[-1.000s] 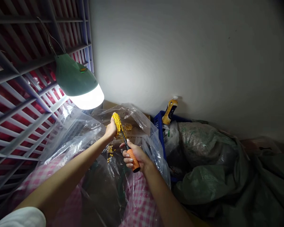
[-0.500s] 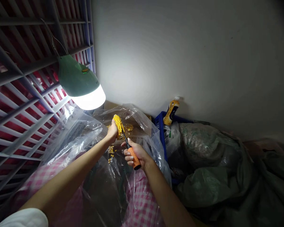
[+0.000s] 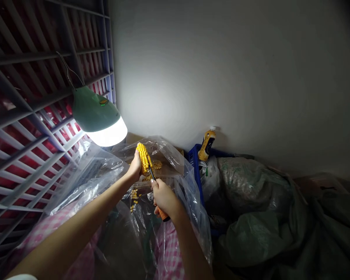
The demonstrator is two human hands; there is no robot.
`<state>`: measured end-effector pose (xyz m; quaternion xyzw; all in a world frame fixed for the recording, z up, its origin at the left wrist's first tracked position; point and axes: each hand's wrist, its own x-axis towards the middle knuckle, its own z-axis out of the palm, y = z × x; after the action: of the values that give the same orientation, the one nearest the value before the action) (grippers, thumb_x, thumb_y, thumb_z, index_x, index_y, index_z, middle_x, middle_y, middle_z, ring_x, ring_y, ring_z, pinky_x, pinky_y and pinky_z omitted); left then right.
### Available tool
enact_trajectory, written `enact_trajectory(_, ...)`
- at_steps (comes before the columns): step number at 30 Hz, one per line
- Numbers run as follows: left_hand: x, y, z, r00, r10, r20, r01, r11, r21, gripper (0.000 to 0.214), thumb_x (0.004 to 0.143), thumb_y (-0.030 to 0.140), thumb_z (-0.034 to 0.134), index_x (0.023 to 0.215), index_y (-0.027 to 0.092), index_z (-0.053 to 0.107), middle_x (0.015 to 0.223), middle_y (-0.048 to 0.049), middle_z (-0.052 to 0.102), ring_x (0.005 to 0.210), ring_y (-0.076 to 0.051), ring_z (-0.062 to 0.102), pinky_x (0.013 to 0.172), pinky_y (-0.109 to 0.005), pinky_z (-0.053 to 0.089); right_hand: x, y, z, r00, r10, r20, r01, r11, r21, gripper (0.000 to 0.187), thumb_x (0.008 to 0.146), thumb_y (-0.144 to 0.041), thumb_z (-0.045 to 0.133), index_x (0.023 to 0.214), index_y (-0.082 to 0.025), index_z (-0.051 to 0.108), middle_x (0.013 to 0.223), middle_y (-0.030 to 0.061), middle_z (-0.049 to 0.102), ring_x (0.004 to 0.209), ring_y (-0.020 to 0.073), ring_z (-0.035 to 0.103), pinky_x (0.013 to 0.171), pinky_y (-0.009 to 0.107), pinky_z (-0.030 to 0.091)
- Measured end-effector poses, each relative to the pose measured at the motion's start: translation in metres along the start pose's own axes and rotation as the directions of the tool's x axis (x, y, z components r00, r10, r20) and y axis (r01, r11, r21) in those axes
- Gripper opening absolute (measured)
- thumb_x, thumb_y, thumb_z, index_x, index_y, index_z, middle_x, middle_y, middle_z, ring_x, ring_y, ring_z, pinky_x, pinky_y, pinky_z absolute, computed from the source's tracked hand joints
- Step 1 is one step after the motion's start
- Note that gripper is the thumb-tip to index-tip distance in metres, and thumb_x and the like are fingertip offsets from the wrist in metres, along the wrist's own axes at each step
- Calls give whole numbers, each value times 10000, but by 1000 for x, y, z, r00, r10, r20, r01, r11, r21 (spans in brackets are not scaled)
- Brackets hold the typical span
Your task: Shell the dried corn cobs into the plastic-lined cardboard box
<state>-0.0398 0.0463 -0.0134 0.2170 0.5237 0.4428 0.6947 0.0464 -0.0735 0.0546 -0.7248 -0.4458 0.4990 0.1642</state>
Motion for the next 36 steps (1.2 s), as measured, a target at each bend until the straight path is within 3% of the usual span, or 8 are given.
enact_trajectory(4, -11, 14, -3, 981, -153, 115, 166, 980, -114, 525, 766, 651, 287, 750, 189, 536, 613, -36, 574, 497, -171, 566, 468, -301, 470, -3, 1, 1, 999, -25, -26, 23, 998, -65, 286, 856, -435, 265, 842, -226, 460, 509, -39, 436, 271, 118, 421, 308, 261, 366)
enact_trajectory(9, -12, 25, -7, 990, -136, 43, 142, 959, -245, 494, 806, 598, 263, 709, 185, 516, 542, -15, 549, 437, -149, 533, 454, -285, 464, 2, 17, 33, 951, -239, -198, 199, 958, -205, 314, 867, -386, 289, 981, -205, 520, 753, 103, 614, 661, 226, 609, 577, 320, 438)
enact_trajectory(14, -4, 34, -4, 998, -57, -11, 55, 990, -129, 378, 842, 464, 303, 690, 185, 508, 531, -6, 547, 435, -147, 527, 442, -272, 450, 8, 16, 54, 934, -258, -248, 238, 965, -110, 391, 847, -349, 366, 1182, -167, 454, 998, 159, 616, 970, 282, 572, 789, 368, 414)
enact_trajectory(18, 0, 40, -5, 999, 36, 24, -35, 999, -42, 342, 842, 436, 340, 765, 184, 557, 608, -15, 597, 516, -142, 558, 488, -251, 456, 13, 12, 60, 952, -208, -225, 245, 958, 150, 356, 822, -347, 415, 1153, -225, 462, 934, 79, 621, 702, 190, 610, 606, 288, 470)
enact_trajectory(23, 1, 41, -9, 995, 68, 69, -67, 998, -18, 317, 817, 448, 397, 781, 193, 580, 647, -17, 618, 538, -147, 565, 493, -246, 450, 16, 13, 65, 984, -109, -143, 151, 932, 330, 309, 809, -347, 416, 1086, -226, 476, 789, 28, 587, 385, 94, 433, 340, 235, 363)
enact_trajectory(27, 4, 39, -10, 998, 37, 41, -34, 997, -70, 382, 842, 462, 331, 811, 173, 579, 656, -36, 625, 553, -155, 584, 520, -261, 473, 14, 15, 65, 956, -177, -234, 228, 951, 212, 315, 820, -357, 415, 1093, -230, 506, 856, 58, 626, 630, 174, 592, 503, 262, 460)
enact_trajectory(31, 6, 41, -11, 1000, 15, 24, -12, 993, -118, 473, 862, 488, 224, 828, 160, 563, 649, -65, 624, 567, -189, 608, 530, -311, 497, 11, 14, 66, 910, -266, -318, 321, 937, 135, 340, 832, -321, 415, 1145, -223, 506, 1030, 85, 630, 949, 219, 593, 786, 313, 455)
enact_trajectory(36, 4, 46, -10, 995, 83, 53, -77, 991, -105, 212, 804, 297, 387, 733, 167, 538, 602, -31, 598, 518, -165, 587, 480, -276, 480, 11, 12, 70, 906, -261, -333, 317, 940, 124, 360, 843, -309, 403, 1174, -201, 495, 1074, 101, 625, 989, 228, 586, 828, 333, 440)
